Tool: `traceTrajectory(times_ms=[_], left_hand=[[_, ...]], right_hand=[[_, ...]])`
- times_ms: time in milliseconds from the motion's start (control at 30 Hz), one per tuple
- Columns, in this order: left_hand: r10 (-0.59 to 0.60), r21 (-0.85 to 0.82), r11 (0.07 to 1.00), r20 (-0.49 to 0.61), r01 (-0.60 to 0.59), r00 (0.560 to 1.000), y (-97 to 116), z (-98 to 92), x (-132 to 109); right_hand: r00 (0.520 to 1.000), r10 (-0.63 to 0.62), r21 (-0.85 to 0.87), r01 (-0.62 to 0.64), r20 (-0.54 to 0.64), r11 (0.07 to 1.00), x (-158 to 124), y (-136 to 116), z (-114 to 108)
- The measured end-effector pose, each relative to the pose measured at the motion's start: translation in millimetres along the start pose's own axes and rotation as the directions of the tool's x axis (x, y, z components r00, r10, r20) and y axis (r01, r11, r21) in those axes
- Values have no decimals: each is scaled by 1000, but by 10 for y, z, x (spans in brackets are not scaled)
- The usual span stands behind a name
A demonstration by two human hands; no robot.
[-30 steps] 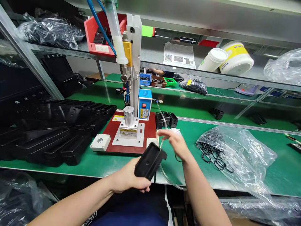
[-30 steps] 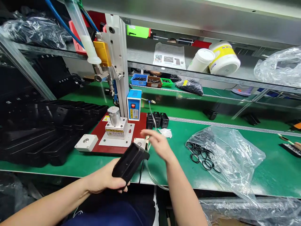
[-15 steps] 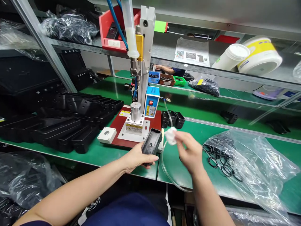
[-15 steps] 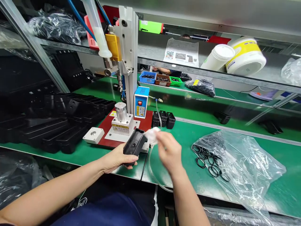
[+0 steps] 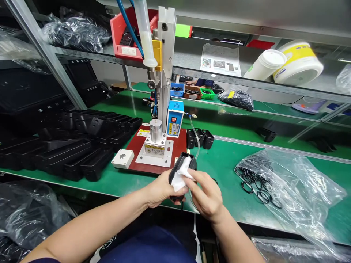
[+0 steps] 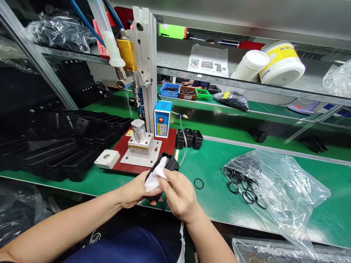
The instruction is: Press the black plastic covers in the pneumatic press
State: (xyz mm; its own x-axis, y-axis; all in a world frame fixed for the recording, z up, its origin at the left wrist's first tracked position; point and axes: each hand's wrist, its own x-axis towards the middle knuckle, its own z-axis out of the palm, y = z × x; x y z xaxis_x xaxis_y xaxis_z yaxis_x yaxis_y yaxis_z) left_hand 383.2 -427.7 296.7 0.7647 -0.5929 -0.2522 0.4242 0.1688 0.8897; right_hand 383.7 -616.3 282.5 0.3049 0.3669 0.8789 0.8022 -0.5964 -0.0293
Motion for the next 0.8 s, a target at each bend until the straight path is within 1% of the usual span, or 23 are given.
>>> traceTrajectory(times_ms=[33,67,100,133,167,200,233,267,300,333,400,433,467,500,533,567,600,633,667,700,767,800], left_hand=[[-7,3,1000,9,7,1000,-5,7,3],[-20,5,1000,17,20,1000,-11,14,3],[-31,7,1000,25,31,999,-16,19,1],[-35,13,999,30,34,999,-18,22,-3],[-31,26,999,35,30,999,-17,23,-8],[-23,41,999,36,21,999,-11,22,-12],[-12,53,999,28,11,1000,-3,19,-12],[-1,58,998,11,0,1000,6,15,-9],[10,60,998,-11,-10,1000,14,11,0],[21,56,998,-35,-19,999,20,6,16],[43,43,998,-70,-40,997,19,0,67],[58,44,998,-80,-54,995,12,-1,100],[81,55,996,-87,-76,993,2,0,135],[117,80,991,-95,-109,989,-10,3,171],[169,119,981,-108,-156,980,-22,8,203],[234,172,962,-122,-211,965,-34,14,229],[304,234,935,-135,-268,943,-43,18,248],[370,299,900,-143,-317,918,-51,19,259],[427,362,862,-145,-354,892,-59,15,262],[476,421,822,-140,-383,868,-68,4,258],[558,521,738,-113,-429,822,-90,-37,241],[589,566,693,-87,-447,804,-104,-66,231]], right_hand=[[1000,0,-24,1,16,1000,-40,71,-5],[999,54,-94,-54,-4,994,-98,198,-17],[985,162,-202,-170,-56,964,-176,370,-42],[943,305,-309,-332,-131,891,-271,569,-81],[871,456,-400,-489,-181,775,-381,775,-133],[789,587,-461,-595,-180,658,-498,964,-193],[752,638,-481,-626,-166,613,-613,1119,-254],[728,670,-497,-639,-144,587,-718,1227,-310],[714,689,-512,-641,-124,572,-803,1278,-356],[711,693,-523,-638,-118,566,-863,1271,-388],[710,691,-500,-652,-138,570,-895,1097,-407],[704,694,-438,-677,-151,592,-867,944,-393],[689,709,-339,-710,-151,617,-817,761,-366],[664,740,-203,-743,-108,638,-751,562,-327],[623,782,-71,-780,-1,621,-680,360,-277],[600,792,28,-799,111,601,-613,170,-220],[600,771,100,-799,214,593,-555,3,-160],[619,733,164,-784,283,599,-511,-132,-103],[641,697,210,-766,321,607,-481,-227,-55],[665,668,242,-746,335,621,-463,-281,-21],[703,644,275,-711,302,647,-441,-282,-12],[713,645,279,-701,276,656,-429,-245,-38]])
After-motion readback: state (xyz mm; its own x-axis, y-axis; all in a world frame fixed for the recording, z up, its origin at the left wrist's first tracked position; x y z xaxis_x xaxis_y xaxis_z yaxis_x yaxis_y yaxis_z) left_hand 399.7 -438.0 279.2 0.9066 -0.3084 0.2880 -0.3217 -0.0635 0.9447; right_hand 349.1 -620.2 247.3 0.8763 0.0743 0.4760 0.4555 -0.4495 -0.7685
